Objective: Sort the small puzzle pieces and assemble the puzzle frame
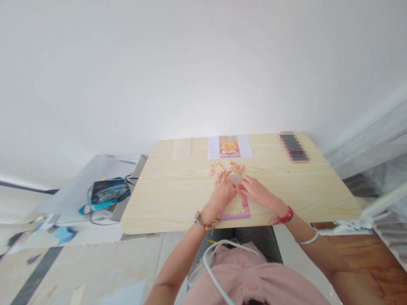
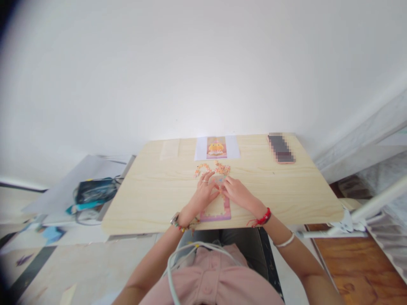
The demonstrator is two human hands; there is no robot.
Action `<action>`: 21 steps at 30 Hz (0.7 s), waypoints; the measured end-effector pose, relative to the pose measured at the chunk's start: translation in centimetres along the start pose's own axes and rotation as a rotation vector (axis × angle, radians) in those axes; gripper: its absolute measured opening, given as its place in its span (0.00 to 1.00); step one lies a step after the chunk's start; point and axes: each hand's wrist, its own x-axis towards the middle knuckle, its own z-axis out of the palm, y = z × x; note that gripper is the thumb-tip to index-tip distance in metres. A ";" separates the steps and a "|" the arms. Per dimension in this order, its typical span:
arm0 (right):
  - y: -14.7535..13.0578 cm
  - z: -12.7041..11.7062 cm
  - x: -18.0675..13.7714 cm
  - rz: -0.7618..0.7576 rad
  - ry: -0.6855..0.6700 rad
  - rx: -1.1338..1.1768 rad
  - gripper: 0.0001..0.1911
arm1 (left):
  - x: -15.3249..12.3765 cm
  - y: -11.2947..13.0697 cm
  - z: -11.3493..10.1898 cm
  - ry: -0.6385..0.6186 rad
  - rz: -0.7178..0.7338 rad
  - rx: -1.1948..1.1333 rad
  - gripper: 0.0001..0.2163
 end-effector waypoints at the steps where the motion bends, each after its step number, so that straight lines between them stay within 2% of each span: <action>1: 0.1 0.0 0.1 -0.005 0.008 0.005 0.04 | 0.2 0.0 0.0 0.002 -0.006 0.002 0.04; 12: 0.6 0.4 0.7 -0.015 0.033 0.092 0.04 | 0.6 -0.2 0.5 0.056 -0.043 0.059 0.02; 21: 0.1 1.2 0.2 0.070 0.105 0.089 0.07 | 0.0 0.3 0.6 0.053 -0.087 0.084 0.04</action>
